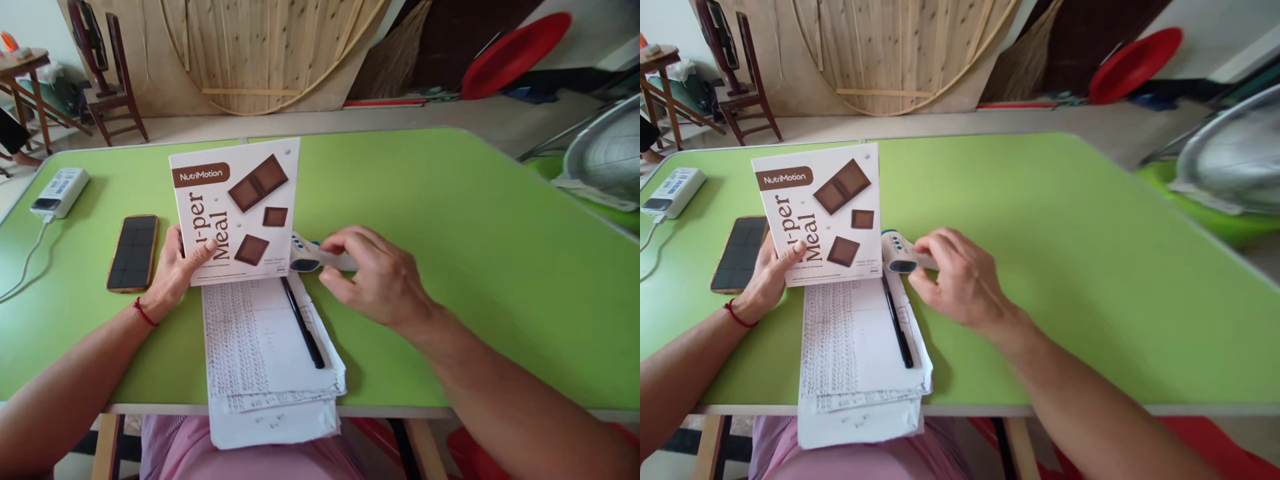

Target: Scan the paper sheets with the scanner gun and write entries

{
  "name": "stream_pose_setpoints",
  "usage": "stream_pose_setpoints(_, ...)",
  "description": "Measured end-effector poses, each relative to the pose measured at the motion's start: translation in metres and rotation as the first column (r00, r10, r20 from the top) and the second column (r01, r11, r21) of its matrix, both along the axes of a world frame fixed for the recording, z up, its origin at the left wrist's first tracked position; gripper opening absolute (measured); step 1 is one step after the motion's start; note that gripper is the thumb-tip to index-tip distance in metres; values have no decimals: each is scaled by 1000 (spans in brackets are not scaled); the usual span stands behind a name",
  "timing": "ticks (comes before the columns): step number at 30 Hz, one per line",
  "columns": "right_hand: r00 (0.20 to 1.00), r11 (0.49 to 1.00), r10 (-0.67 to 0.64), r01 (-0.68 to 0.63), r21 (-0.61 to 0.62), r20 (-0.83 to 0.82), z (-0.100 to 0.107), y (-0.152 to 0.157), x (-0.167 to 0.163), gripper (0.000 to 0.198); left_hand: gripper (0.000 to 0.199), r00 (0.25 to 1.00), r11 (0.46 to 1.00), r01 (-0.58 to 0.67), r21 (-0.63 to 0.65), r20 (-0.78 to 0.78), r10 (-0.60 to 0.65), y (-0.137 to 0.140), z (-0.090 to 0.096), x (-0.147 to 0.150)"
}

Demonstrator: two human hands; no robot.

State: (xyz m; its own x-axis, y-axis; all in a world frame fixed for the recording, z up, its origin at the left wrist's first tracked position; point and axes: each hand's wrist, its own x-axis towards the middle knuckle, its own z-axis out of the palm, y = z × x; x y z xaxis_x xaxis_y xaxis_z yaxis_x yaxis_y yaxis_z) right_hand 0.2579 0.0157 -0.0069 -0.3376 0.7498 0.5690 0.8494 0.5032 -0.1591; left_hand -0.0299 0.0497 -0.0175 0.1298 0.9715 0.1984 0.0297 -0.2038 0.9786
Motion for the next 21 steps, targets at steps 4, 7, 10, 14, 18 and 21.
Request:
stream_pose_setpoints(4, 981, 992, -70, 88, -92, 181, -12, 14, 8, 52, 58, 1000, 998, 3, -55, -11, -4, -1, 8, 3)
stream_pose_setpoints(7, 977, 980, -32, 72, -184, 210, -21, 19, 8, 45, 58, 1000, 997, -1, -74, -20, -1, -1, 10, 4)
stream_pose_setpoints(10, 995, 982, -32, 49, -183, 98, -26, 22, 10, 28, 58, 1000, 997, -11, -71, -28, 9, 0, 8, 4)
stream_pose_setpoints(14, 966, 975, -126, 77, -210, -227, -14, 15, 9, 22, 56, 1000, 998, -16, -68, -23, 15, 0, 8, 4)
stream_pose_setpoints(18, 709, 862, -8, -353, -364, -705, 15, -13, -11, 13, 57, 999, 997, -32, -74, -46, 29, -2, 11, 6)
stream_pose_setpoints(21, 503, 588, 23, -706, -395, -864, 25, -34, -33, 21, 55, 999, 997, -32, -67, -44, 30, -3, 13, 7)
